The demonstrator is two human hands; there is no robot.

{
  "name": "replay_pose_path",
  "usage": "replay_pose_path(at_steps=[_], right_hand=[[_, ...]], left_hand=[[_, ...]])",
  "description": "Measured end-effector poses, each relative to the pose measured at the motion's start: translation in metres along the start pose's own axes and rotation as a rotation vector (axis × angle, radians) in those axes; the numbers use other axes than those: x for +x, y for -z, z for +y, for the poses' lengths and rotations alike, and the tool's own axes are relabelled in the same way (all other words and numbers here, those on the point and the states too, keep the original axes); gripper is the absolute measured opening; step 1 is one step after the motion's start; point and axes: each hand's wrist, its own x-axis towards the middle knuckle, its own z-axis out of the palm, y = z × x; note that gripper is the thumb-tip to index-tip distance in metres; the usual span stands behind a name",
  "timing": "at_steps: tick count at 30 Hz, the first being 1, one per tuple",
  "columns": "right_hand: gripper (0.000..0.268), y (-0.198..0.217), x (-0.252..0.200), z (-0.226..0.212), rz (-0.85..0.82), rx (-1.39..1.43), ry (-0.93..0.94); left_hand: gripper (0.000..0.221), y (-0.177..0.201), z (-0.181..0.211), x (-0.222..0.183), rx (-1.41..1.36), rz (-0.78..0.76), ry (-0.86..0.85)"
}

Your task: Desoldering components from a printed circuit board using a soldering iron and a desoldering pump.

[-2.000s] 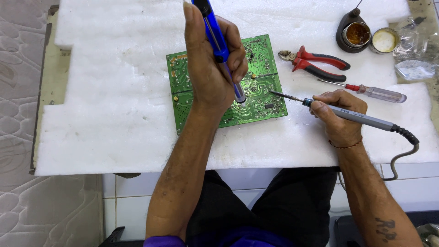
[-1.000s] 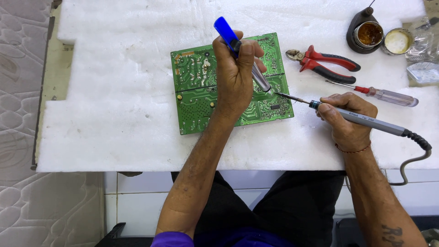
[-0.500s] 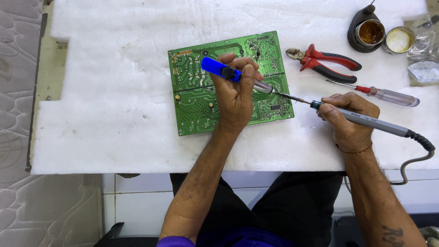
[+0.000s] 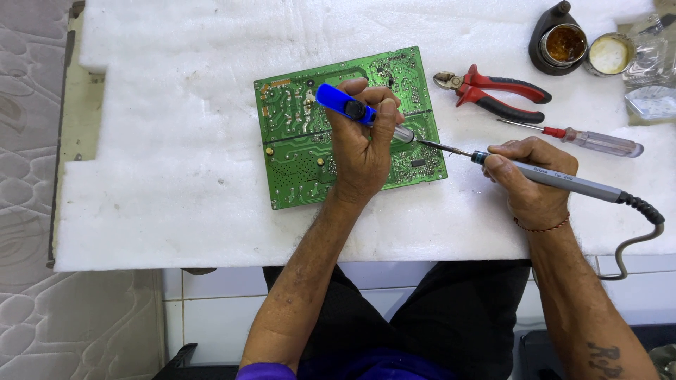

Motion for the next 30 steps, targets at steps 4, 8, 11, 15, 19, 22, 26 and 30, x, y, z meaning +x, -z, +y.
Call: replay_pose_path(at_steps=[4,8,11,15,19,22,26,30], right_hand=[[0.012,0.001,0.001,-0.001,-0.004,-0.083,0.017],[0.012,0.001,0.001,-0.001,0.000,-0.063,0.012],[0.012,0.000,0.000,0.000,0.012,-0.035,-0.008],[0.011,0.000,0.001,-0.007,-0.003,-0.008,-0.002],[0.011,-0.001,0.001,-0.004,-0.008,0.004,0.009],[0.009,0.000,0.002,0.002,0.005,0.067,0.008],[0.010,0.001,0.004,0.011,0.129,0.301,-0.006],[0.013,0.003,0.004,0.016,0.161,0.355,-0.031]], left_hand=[[0.028,0.000,0.002,0.001,0.019,-0.013,0.012],[0.029,-0.001,0.003,0.002,0.044,-0.016,0.026],[0.028,-0.001,0.005,0.002,0.037,-0.012,0.037],[0.029,0.000,0.003,0.002,0.026,-0.008,0.032],[0.029,-0.001,0.003,0.002,0.022,-0.013,0.032],[0.029,-0.003,0.005,0.002,0.041,-0.032,0.030],[0.029,-0.002,0.009,0.006,0.089,-0.088,0.062],[0.031,-0.003,0.009,0.011,0.268,-0.201,0.146]])
